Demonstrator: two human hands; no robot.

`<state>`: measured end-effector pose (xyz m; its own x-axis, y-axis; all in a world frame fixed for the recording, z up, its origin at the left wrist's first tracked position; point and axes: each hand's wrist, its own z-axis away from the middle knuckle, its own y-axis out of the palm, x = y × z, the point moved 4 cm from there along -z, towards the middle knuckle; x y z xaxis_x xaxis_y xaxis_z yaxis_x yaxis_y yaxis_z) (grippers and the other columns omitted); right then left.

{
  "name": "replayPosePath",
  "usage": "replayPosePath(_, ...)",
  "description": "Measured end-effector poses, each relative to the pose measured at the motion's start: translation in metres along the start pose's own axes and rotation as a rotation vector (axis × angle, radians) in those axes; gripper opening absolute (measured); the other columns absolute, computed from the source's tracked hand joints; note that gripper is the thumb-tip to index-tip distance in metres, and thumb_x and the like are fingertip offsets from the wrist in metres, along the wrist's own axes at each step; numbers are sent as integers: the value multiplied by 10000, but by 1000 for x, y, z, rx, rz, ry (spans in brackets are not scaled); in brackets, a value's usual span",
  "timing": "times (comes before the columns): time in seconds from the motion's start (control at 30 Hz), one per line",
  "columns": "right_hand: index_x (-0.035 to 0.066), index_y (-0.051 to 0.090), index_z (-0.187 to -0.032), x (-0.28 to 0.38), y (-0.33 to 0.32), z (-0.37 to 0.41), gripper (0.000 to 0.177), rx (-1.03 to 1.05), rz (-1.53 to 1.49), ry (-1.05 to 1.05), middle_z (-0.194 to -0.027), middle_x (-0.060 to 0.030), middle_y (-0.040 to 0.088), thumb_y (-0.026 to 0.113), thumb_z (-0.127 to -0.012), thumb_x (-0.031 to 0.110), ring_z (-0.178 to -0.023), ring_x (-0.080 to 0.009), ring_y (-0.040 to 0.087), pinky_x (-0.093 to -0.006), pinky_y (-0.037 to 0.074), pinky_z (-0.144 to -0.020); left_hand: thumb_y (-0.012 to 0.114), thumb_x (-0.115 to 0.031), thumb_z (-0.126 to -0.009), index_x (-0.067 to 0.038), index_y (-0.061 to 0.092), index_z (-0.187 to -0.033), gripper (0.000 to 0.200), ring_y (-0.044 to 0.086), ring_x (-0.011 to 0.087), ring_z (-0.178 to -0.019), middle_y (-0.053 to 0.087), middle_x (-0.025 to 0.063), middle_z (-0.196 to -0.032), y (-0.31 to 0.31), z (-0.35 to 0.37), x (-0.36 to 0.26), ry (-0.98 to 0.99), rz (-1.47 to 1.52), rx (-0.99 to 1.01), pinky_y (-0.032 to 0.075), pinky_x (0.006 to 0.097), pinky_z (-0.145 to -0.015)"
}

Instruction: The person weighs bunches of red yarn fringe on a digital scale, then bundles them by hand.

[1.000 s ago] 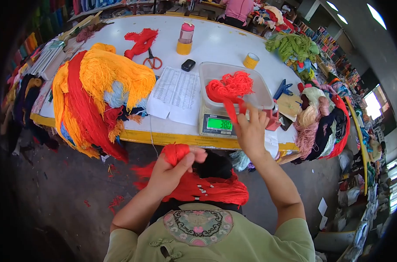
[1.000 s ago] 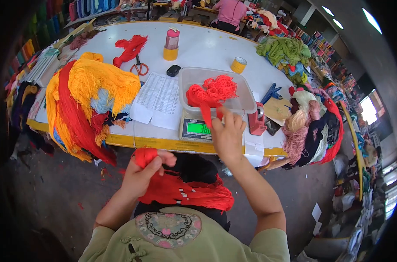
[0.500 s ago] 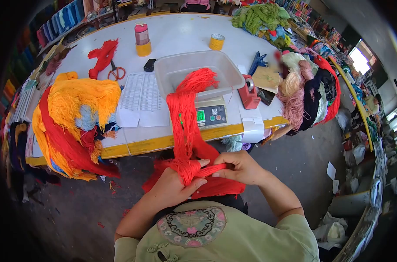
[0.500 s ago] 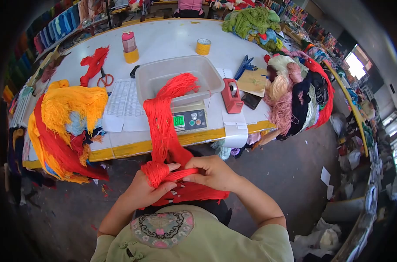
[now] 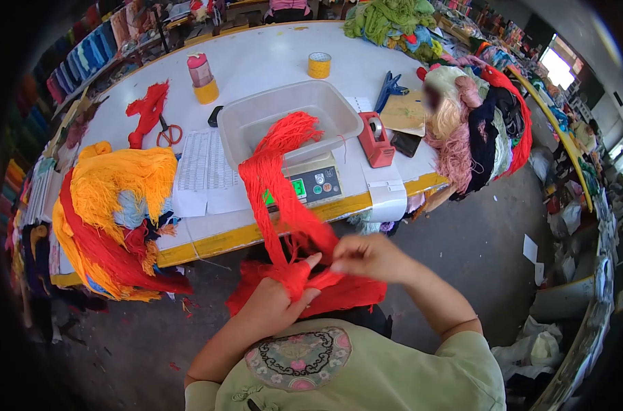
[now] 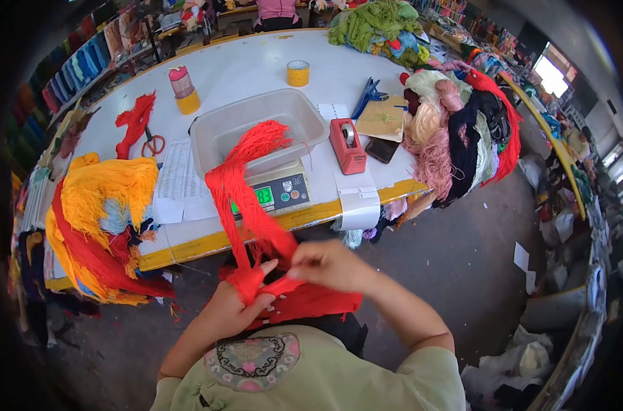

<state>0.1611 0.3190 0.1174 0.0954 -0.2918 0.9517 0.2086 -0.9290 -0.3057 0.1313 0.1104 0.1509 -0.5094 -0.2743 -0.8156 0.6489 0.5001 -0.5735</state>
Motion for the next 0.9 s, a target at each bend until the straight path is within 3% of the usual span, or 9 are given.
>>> replayPosePath(0.03, 46, 656, -955, -14, -19, -2, 122, 16, -204, 305, -803, 37, 645, 699, -907, 150, -701, -87, 587, -273, 484, -636, 651, -204, -910, 9, 440, -1406, 579, 606, 356, -1131, 609, 233, -1222, -5, 2, 1, -14, 22, -14, 478, 401, -933)
replayPosePath(0.13, 59, 687, -937, -63, -105, -7, 107, -513, 553, 95, -878, -80, 687, 703, -847, 114, -779, -216, 652, -351, 517, -704, 649, -110, -894, -13, 423, -1430, 590, 632, 229, -967, 623, 148, -1014, -14, 6, -7, -139, 170, -33, 476, 350, -870)
replayPosePath(0.17, 74, 691, -947, -82, -132, -9, 148, -580, 791, 37, -954, -102, 688, 705, -804, 108, -890, -307, 650, -397, 513, -762, 655, -100, -888, -14, 419, -1435, 602, 616, 205, -907, 603, 121, -951, -14, 9, -2, -111, 145, -56, 471, 338, -849)
replayPosePath(0.23, 97, 692, -949, -94, -157, -12, 187, -520, 946, -3, -978, -68, 684, 728, -772, 145, -971, -300, 634, -420, 479, -844, 665, -88, -878, -17, 413, -1442, 622, 570, 182, -810, 550, 81, -853, -10, 9, 3, -51, 134, -106, 459, 316, -811)
replayPosePath(0.47, 123, 681, -878, -104, -166, -11, 160, -494, 981, 33, -928, -21, 681, 754, -748, 183, -937, -237, 639, -408, 419, -841, 676, -85, -870, 1, 419, -1434, 626, 516, 170, -730, 476, 38, -760, -4, 7, 8, -89, 191, -145, 444, 302, -766)
replayPosePath(0.67, 102, 667, -842, -83, -136, 5, 138, -801, 1119, -82, -948, -60, 659, 765, -756, 148, -928, -253, 622, -387, 436, -833, 642, -31, -867, 48, 389, -1434, 626, 498, 112, -709, 473, -1, -741, -5, 12, 20, -122, 451, -278, 438, 266, -744)
replayPosePath(0.73, 89, 678, -863, -63, -87, -1, 111, -778, 251, -90, -926, -40, 632, 763, -792, 86, -960, -197, 598, -335, 455, -843, 629, -13, -863, 54, 355, -1450, 651, 494, 93, -709, 473, -10, -735, -1, -1, 20, -55, 482, -308, 436, 256, -732)
replayPosePath(0.8, 63, 686, -900, -16, -27, -6, 84, -452, -644, 80, -959, -21, 598, 735, -839, 35, -992, -135, 566, -283, 454, -861, 619, -2, -860, 55, 318, -1468, 682, 491, 77, -713, 473, -13, -730, -2, -10, 17, 44, 408, -342, 433, 249, -719)
replayPosePath(0.9, 32, 678, -940, 31, 24, -10, 83, -279, -829, 16, -1081, -25, 554, 714, -865, 31, -990, -117, 546, -263, 433, -871, 640, -15, -856, 63, 248, -1488, 747, 492, 77, -727, 526, -6, -792, -8, -17, 1, 50, 314, -258, 435, 252, -735)
